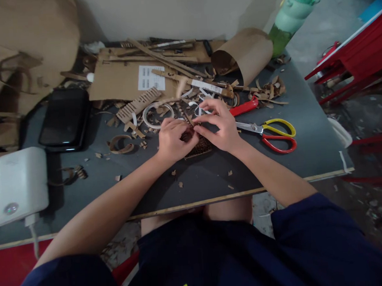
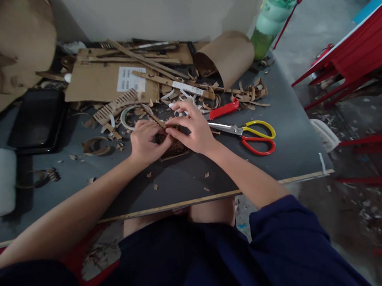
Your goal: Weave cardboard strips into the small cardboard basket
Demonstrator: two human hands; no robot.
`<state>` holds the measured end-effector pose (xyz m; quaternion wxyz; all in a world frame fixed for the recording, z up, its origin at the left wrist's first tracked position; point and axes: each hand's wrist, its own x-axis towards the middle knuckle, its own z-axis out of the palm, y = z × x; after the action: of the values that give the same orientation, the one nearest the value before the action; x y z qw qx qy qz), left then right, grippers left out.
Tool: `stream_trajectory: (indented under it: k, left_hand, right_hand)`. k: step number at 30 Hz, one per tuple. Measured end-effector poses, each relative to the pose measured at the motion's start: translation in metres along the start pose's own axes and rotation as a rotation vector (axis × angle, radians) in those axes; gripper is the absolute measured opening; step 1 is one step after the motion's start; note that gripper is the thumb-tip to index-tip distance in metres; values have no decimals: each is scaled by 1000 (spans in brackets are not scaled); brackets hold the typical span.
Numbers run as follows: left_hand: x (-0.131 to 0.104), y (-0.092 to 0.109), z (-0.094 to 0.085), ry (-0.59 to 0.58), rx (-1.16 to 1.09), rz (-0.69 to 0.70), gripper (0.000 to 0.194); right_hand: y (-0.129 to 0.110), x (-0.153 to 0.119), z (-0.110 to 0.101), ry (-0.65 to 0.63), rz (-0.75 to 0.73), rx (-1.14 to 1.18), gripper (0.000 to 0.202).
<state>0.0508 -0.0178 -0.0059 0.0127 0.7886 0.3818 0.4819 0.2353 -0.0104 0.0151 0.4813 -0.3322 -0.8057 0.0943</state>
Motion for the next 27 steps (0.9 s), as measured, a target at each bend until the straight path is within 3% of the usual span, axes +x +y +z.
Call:
stream_trajectory:
  k: [3, 10, 18, 27]
  left_hand:
    - [0, 0, 1, 16, 18, 2, 11]
    - [0, -1, 2, -107, 56, -82, 23]
    - [1, -1, 1, -163, 22, -167, 22]
    - [4, 2, -3, -148, -49, -164, 20]
  right_hand:
    - [5, 0, -1, -53, 12, -1, 18]
    - [6, -1, 1, -8, 1, -14, 15]
    - [9, -1, 2, -73, -48, -44, 11]
    - [8, -1, 3, -95, -58, -21, 11]
